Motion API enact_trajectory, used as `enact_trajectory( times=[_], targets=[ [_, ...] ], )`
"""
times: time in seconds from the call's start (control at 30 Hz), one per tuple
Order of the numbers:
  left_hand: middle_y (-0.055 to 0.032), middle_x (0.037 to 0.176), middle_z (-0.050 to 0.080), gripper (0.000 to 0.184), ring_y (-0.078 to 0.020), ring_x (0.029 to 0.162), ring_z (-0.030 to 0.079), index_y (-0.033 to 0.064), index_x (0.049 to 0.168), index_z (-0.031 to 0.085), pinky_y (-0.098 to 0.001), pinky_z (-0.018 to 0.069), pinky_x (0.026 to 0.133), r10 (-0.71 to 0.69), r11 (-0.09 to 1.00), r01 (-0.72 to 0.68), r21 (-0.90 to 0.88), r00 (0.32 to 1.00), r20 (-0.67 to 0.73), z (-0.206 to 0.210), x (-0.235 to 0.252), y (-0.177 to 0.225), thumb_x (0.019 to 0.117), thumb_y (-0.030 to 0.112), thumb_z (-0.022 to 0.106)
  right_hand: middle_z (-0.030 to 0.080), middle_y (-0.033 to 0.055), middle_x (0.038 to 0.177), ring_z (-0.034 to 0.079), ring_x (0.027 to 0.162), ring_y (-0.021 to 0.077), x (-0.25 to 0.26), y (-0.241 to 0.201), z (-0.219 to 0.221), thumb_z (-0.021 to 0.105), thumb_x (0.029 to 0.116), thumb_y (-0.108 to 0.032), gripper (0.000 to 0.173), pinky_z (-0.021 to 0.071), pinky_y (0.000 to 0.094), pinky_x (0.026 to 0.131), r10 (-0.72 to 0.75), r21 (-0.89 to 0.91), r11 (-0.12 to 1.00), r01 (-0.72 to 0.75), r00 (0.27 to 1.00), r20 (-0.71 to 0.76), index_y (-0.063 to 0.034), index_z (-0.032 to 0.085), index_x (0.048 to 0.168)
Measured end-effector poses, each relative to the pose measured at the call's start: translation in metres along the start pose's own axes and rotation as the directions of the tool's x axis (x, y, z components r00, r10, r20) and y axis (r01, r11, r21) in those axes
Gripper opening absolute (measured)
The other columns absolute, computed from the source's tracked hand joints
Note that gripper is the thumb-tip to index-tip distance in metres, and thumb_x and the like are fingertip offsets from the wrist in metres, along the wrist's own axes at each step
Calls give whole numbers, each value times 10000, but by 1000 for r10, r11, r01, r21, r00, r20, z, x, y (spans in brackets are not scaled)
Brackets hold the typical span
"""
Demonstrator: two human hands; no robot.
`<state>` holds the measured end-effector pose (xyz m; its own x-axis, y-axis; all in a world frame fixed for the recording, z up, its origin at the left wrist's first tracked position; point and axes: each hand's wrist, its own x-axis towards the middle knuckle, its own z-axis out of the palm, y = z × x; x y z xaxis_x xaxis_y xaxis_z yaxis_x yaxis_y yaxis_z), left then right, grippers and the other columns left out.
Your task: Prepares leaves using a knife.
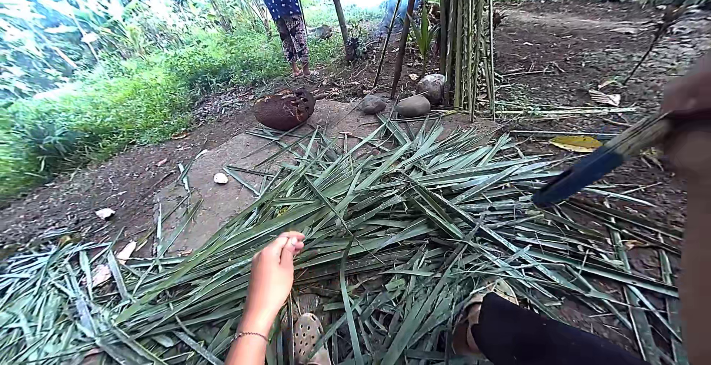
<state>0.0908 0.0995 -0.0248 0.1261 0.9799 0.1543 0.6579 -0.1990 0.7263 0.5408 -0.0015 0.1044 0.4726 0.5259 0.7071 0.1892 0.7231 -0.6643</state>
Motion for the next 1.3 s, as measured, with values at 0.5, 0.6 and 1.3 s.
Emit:
enact_trajectory(
  times=[0.5, 0.6, 1.3],
  targets=[
    [11, 962, 764, 342, -101, 910, 751, 130, 1123, 629, -243, 625, 804, -136, 194, -83, -977, 984, -111, 31, -55, 106, 1123, 139, 287, 522, -55, 668, 485, 462, 17, -162, 27, 137, 250, 1120, -284, 342, 456, 162, 446, 739, 324, 230, -918, 381, 556, -254, 388, 1432],
    [-28, 1006, 752, 207, -119, 938, 736, 79, 1061, 652, -261, 615, 837, 2, 368, -113, -923, 993, -121, 43, -59, 100, 1005, -47, 498, 530, -64, 661, 494, 464, 7, -161, 28, 134, 301, 1112, -255, 302, 468, 155, 452, 699, 324, 285, -902, 427, 573, -211, 442, 1375],
    [48, 981, 752, 161, -84, 898, 735, 204, 900, 686, -249, 626, 811, 209, 507, -494, -706, 866, -455, 47, -59, 78, 924, 48, 716, 518, -83, 610, 449, 451, -21, -121, 42, 125, 249, 1091, -147, 364, 409, 135, 433, 736, 300, 567, -767, 635, 234, -144, 578, 1247]
  ],
)
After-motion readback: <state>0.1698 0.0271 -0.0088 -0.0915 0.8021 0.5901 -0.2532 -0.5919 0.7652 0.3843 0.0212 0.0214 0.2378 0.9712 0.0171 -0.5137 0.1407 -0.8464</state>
